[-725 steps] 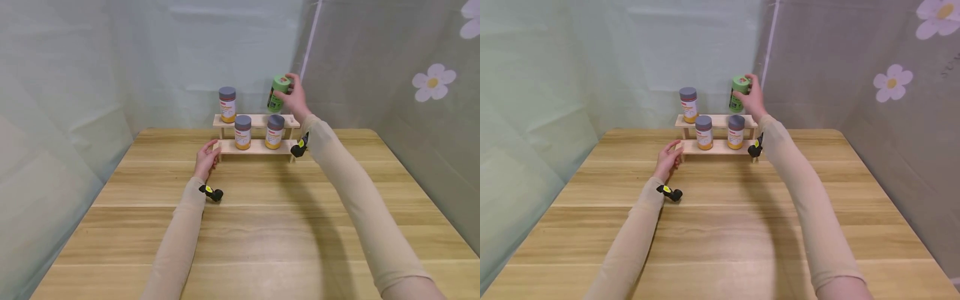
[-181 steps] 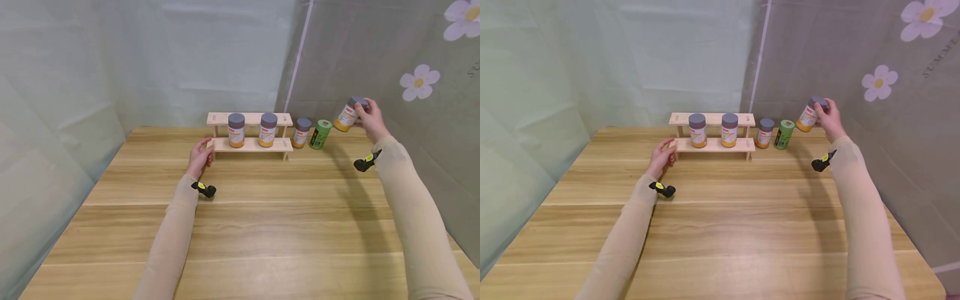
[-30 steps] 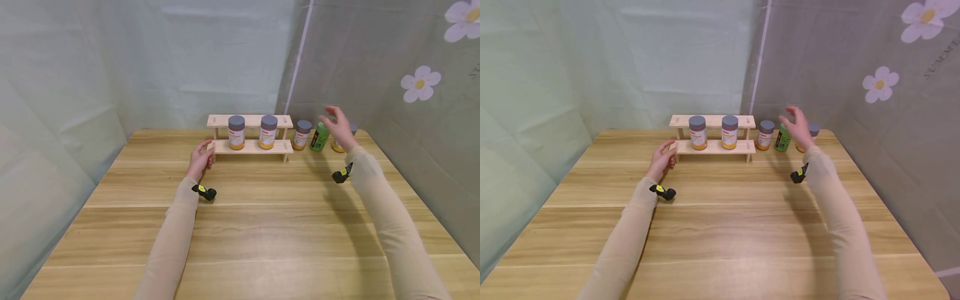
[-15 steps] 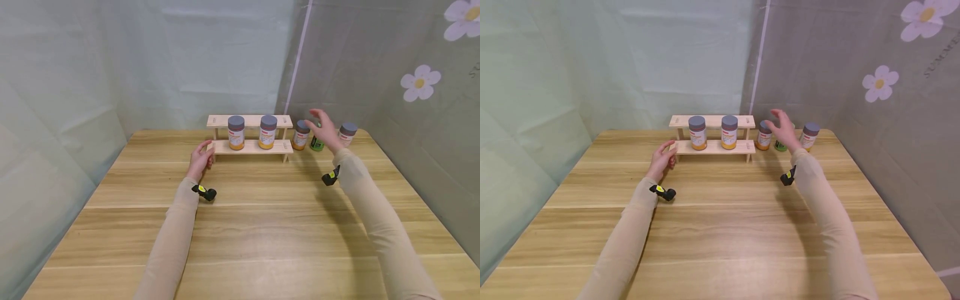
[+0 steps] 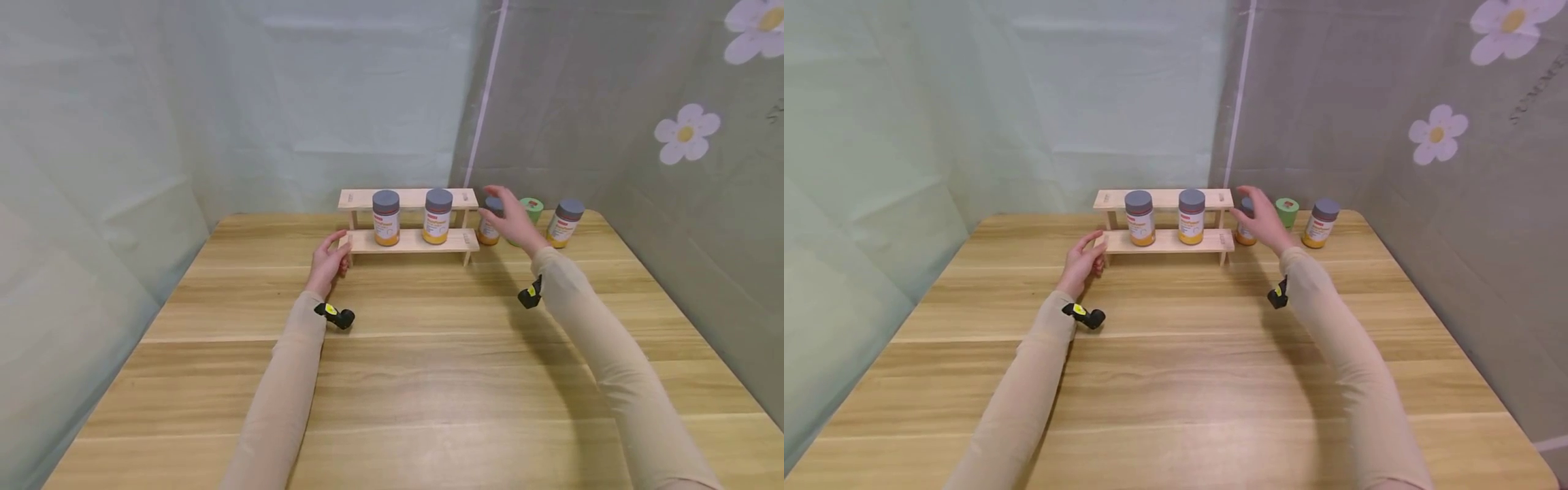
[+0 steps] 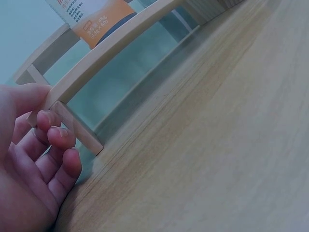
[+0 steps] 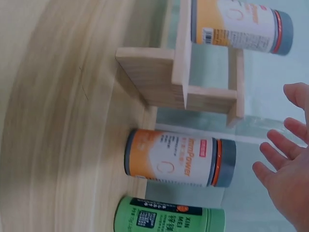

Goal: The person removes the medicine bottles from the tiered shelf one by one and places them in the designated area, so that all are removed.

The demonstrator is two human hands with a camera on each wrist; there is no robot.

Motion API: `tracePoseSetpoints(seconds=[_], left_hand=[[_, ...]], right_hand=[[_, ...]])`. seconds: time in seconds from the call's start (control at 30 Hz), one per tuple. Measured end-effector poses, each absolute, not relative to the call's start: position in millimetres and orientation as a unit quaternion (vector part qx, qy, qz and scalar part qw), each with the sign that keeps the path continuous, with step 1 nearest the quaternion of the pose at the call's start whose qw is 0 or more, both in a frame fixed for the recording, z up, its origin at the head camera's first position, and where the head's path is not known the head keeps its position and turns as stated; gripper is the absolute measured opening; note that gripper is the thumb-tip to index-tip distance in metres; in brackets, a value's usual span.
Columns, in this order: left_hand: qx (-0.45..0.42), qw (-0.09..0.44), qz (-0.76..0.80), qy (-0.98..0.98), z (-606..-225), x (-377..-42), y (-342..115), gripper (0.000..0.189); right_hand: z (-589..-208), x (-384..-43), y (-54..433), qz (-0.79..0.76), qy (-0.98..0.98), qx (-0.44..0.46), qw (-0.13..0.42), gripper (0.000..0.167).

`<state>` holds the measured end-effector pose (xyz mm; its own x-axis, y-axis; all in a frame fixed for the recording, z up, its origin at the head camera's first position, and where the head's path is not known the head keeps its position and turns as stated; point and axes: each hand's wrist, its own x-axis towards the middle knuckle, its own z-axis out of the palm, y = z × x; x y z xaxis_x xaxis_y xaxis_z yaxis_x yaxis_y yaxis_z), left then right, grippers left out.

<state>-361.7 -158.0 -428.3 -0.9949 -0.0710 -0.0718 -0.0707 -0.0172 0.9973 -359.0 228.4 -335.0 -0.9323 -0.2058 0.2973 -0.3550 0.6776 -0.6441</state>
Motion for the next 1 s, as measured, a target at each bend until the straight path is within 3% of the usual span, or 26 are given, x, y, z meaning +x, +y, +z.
tracePoseSetpoints(seconds=[0.6, 1.0], left_hand=[[0.048, 0.003, -0.714, -0.698, -430.4, -361.0, -159.1, 0.042], [0.045, 0.002, -0.719, -0.693, -431.9, -362.4, -158.6, 0.043]], right_hand=[[-345.4, -358.7, 188.9, 0.486, -0.853, 0.178, 0.072, 0.060], [-359.1, -358.1, 170.0, 0.568, -0.804, 0.153, 0.085, 0.057]])
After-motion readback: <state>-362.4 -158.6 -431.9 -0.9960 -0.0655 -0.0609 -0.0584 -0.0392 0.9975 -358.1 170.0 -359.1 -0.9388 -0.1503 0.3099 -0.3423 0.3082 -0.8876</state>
